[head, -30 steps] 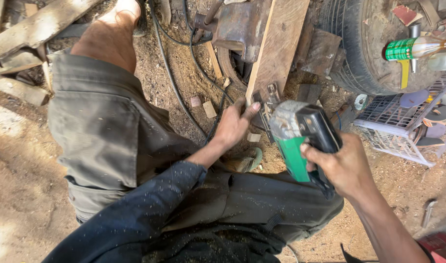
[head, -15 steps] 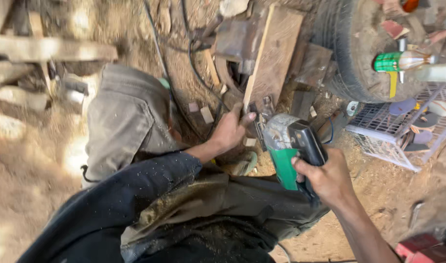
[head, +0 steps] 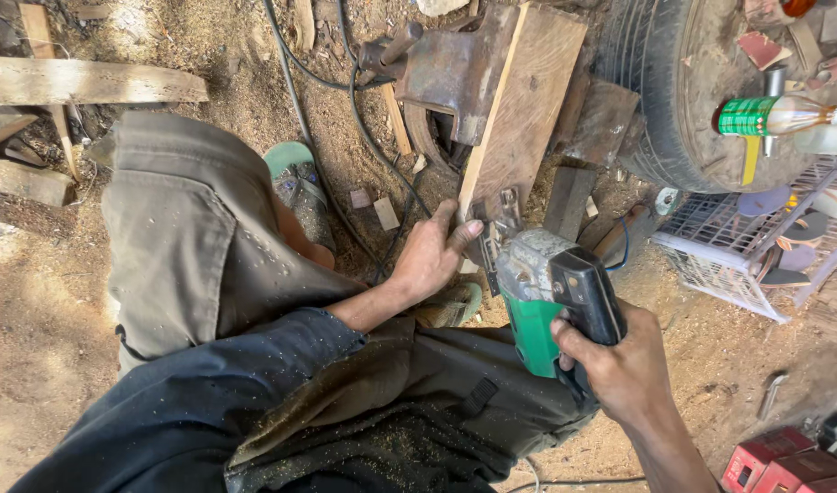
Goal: The person uses a jigsaw to cut a plank of wood clamped in a vise. They guide the tool along the wood, pause to reposition the plank, and continue cutting until the piece is separated.
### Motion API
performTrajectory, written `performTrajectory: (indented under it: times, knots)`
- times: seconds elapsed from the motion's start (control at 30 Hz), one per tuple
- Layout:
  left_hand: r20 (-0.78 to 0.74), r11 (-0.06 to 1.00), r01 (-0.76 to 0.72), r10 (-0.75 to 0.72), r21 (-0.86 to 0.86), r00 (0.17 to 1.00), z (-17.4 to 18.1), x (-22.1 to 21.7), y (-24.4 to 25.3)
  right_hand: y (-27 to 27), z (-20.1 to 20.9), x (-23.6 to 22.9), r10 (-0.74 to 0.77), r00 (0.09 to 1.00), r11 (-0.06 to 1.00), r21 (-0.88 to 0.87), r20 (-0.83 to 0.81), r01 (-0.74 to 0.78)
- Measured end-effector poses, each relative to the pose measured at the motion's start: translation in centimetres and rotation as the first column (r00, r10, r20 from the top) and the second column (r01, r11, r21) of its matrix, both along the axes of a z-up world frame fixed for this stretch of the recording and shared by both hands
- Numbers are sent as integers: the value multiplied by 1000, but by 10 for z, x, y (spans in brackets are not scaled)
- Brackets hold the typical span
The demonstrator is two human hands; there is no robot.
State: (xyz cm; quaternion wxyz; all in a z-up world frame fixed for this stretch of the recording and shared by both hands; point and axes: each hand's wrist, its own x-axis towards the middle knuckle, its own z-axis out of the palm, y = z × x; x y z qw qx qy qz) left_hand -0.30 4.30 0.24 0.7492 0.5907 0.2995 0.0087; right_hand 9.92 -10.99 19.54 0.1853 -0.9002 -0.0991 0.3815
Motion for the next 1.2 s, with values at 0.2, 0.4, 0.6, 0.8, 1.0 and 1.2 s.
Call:
performTrajectory:
  times: [0.2, 0.4, 0.6, 0.8, 1.0, 1.2]
  knots:
    - [-72, 1000, 27, -28, -6, 997, -2, 0, 0, 1, 2, -8, -80, 997, 997, 11, -6, 80]
    - [-92, 998, 44, -47, -39, 995, -4, -1, -1, 7, 6, -8, -102, 995, 995, -2, -3, 102]
    - [-78, 999, 35, -37, -29, 996, -5, -2, 0, 6, 5, -10, -127, 992, 991, 29, 4, 127]
    - [-58, 998, 40, -43, -42, 997, -3, -1, 1, 5, 4, -11, -152, 988, 988, 29, 4, 151]
    - [-91, 993, 114, -117, -34, 989, -4, -1, 2, 6, 2, -12, -225, 974, 971, 78, -37, 227]
    - [20, 997, 64, -64, -45, 998, -7, -5, 1, 7, 0, -16, -254, 967, 962, 99, -39, 256]
